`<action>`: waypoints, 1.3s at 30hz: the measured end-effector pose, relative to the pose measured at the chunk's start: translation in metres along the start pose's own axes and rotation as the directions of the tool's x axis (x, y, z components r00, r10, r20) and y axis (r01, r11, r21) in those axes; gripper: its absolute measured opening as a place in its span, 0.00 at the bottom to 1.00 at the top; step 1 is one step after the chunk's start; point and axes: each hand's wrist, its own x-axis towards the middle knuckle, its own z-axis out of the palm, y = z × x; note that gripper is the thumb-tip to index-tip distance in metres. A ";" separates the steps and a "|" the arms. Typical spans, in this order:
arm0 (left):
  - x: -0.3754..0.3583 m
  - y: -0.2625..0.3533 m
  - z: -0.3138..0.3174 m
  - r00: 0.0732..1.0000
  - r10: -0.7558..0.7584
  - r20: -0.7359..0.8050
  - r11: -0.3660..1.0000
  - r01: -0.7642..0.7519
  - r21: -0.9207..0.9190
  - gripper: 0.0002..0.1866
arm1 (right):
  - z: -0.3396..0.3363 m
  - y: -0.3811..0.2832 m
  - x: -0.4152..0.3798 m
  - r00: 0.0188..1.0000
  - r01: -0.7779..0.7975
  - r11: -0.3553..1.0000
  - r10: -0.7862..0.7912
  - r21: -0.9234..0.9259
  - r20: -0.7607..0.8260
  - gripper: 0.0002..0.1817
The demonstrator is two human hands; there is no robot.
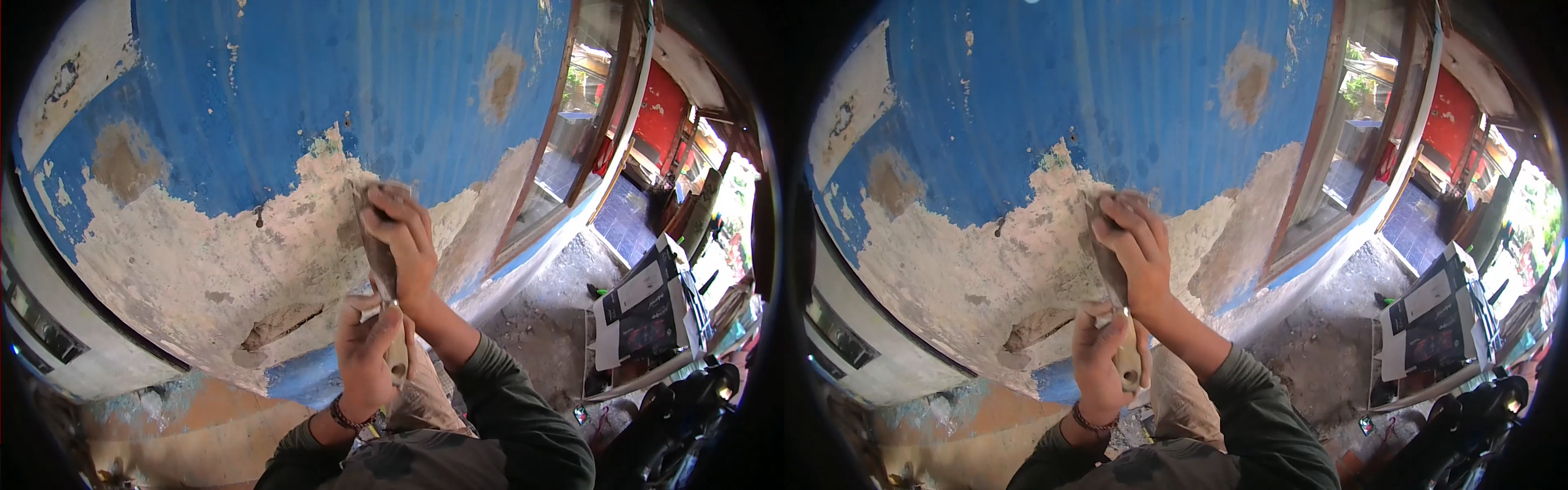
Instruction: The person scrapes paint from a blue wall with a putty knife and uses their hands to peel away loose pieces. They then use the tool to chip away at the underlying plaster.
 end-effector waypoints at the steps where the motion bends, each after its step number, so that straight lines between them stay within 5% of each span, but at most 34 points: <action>1: 0.006 0.010 0.007 0.999 0.003 -0.033 0.999 -0.002 0.037 0.09 | 0.002 0.001 0.015 0.999 0.042 0.999 -0.042 0.028 0.002 0.12; 6: 0.017 0.031 0.019 1.000 -0.006 -0.025 1.000 0.007 0.008 0.08 | 0.005 0.002 0.037 0.998 0.035 0.998 -0.038 0.059 0.048 0.14; 10: -0.015 -0.001 -0.009 0.991 -0.087 -0.099 0.990 0.097 0.100 0.07 | -0.024 -0.005 -0.025 0.953 -0.078 0.997 0.081 -0.019 0.291 0.19; 14: -0.044 -0.016 -0.037 0.991 -0.103 -0.081 0.936 0.124 0.328 0.08 | -0.075 -0.033 -0.076 0.844 -0.388 0.894 0.443 -0.225 0.304 0.24; 16: -0.056 -0.016 -0.040 0.990 -0.102 -0.093 0.947 0.125 0.296 0.08 | -0.098 -0.053 -0.104 0.712 -0.612 0.779 0.618 -0.137 0.333 0.19; 17: -0.061 -0.016 -0.039 0.984 -0.130 -0.121 0.944 0.160 0.287 0.09 | -0.108 -0.066 -0.116 0.407 -0.894 0.446 0.777 0.036 0.480 0.18; 18: -0.064 -0.021 -0.039 0.983 -0.136 -0.126 0.943 0.167 0.287 0.09 | -0.117 -0.077 -0.124 0.075 -0.993 -0.006 0.755 0.121 0.651 0.17; 20: -0.069 -0.038 -0.044 0.979 0.069 -0.192 0.863 0.038 0.503 0.11 | -0.125 -0.092 -0.130 -0.022 -0.980 -0.169 0.607 0.102 0.795 0.20; 21: -0.070 -0.044 -0.048 0.978 0.135 -0.157 0.806 -0.016 0.591 0.12 | -0.130 -0.102 -0.124 -0.022 -0.999 -0.035 0.603 -0.001 0.797 0.21; 22: -0.070 -0.042 -0.044 0.979 0.128 -0.156 0.806 -0.011 0.592 0.12 | -0.128 -0.107 -0.113 -0.025 -0.999 -0.041 0.607 -0.001 0.794 0.21; 24: -0.063 -0.034 -0.031 0.929 0.367 0.042 0.522 -0.243 0.818 0.13 | -0.122 -0.108 -0.091 0.218 -0.964 0.253 0.568 0.084 0.794 0.22; 25: -0.066 -0.028 -0.033 0.968 0.242 -0.070 0.558 -0.080 0.826 0.11 | -0.123 -0.107 -0.077 0.217 -0.922 0.384 0.610 -0.044 0.762 0.21; 26: -0.065 -0.019 -0.035 0.968 0.240 -0.068 0.558 -0.080 0.826 0.11 | -0.122 -0.105 -0.081 0.218 -0.923 0.383 0.611 -0.044 0.761 0.21; 28: -0.055 0.000 -0.042 0.977 0.212 0.010 0.241 -0.062 0.969 0.08 | -0.118 -0.095 -0.091 0.148 -0.958 -0.080 0.684 0.274 0.715 0.18; 29: -0.044 0.003 -0.042 0.904 0.398 0.153 0.208 -0.252 0.945 0.06 | -0.121 -0.086 -0.086 0.184 -0.940 -0.117 0.617 0.320 0.766 0.20; 30: -0.031 0.011 -0.040 0.902 0.403 0.155 0.203 -0.253 0.946 0.06 | -0.118 -0.080 -0.080 0.187 -0.939 -0.117 0.612 0.323 0.768 0.20; 32: -0.003 0.039 -0.019 0.567 0.413 0.713 -0.272 -0.670 0.690 0.09 | -0.112 -0.076 -0.063 0.212 -0.867 -0.249 0.599 0.431 0.772 0.20; 34: 0.028 0.047 0.008 0.415 0.340 0.844 -0.342 -0.781 0.522 0.12 | -0.103 -0.073 -0.058 0.231 -0.828 -0.266 0.641 0.494 0.732 0.17; 36: 0.060 0.048 0.031 0.308 0.198 0.931 -0.327 -0.874 0.359 0.10 | -0.098 -0.064 -0.063 0.415 -0.750 -0.236 0.559 0.617 0.718 0.13; 39: 0.103 0.038 0.031 0.250 -0.017 0.968 -0.265 -0.935 0.236 0.10 | -0.095 -0.052 -0.052 0.314 -0.772 -0.313 0.569 0.554 0.760 0.10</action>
